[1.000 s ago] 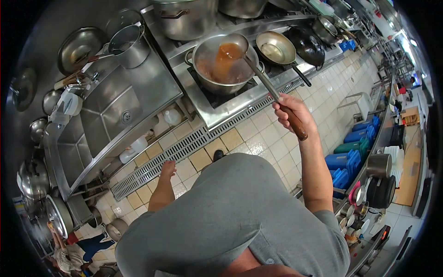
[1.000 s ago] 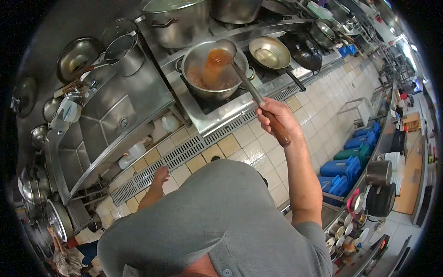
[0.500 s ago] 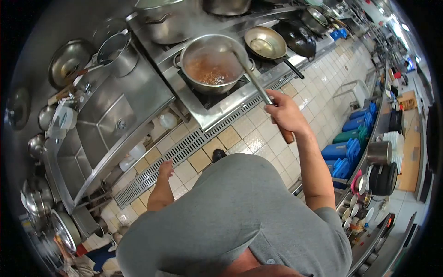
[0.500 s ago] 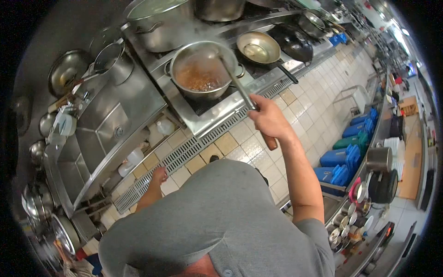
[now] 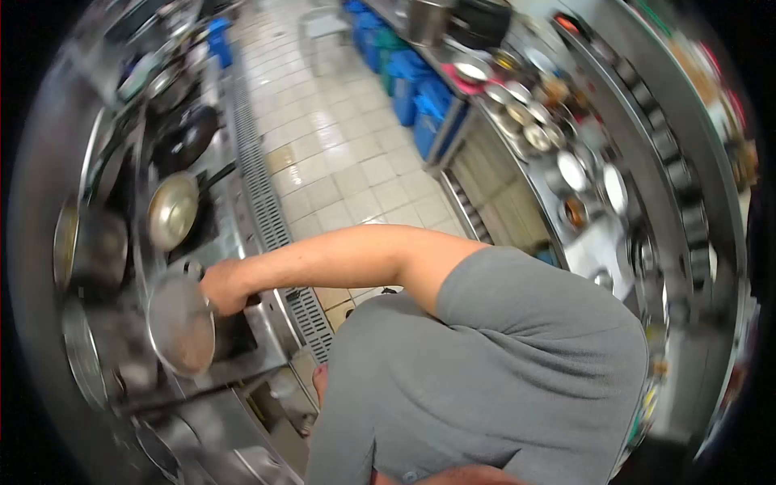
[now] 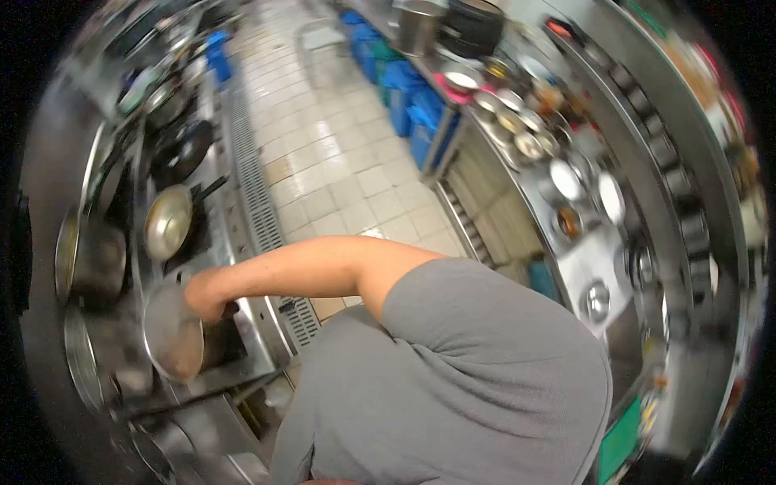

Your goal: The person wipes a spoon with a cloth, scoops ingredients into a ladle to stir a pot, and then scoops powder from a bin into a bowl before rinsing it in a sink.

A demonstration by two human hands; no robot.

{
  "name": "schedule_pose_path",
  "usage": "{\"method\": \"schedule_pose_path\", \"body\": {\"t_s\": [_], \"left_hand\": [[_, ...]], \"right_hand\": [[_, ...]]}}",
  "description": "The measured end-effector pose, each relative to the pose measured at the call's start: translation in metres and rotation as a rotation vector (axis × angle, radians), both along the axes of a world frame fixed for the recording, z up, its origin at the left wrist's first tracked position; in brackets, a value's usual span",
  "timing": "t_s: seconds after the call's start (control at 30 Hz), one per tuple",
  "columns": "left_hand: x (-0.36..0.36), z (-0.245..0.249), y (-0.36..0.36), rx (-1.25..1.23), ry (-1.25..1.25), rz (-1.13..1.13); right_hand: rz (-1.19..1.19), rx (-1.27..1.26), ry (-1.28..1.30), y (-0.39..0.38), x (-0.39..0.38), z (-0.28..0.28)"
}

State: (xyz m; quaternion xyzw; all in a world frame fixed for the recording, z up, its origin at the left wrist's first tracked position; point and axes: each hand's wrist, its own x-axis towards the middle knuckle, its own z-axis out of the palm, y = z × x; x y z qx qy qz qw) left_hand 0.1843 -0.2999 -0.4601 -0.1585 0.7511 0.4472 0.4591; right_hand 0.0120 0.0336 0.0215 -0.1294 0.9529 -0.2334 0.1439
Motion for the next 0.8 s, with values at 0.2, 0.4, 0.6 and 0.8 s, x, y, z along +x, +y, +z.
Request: {"method": "schedule_pose_path", "body": {"t_s": [0.2,0.4,0.6,0.8], "left_hand": [[-0.056,0.053,0.093,-0.06,0.05,-0.248],[-0.044,0.087,0.221,-0.031,0.121,-0.497],[0.013,0.093,0.306,-0.048,0.162,-0.732],[0.05,0.067,0.383,0.173,0.62,-1.531]], "right_hand": [[-0.362,-0.095,0.214,0.117,0.132,0.013],[-0.838,-0.139,0.009,0.247,0.316,-0.099],[-1.286,-0.413,0.147,0.33,0.548,-0.198],[-1.851,-0.41,0.414,0.346,0.805,-0.207]]}}
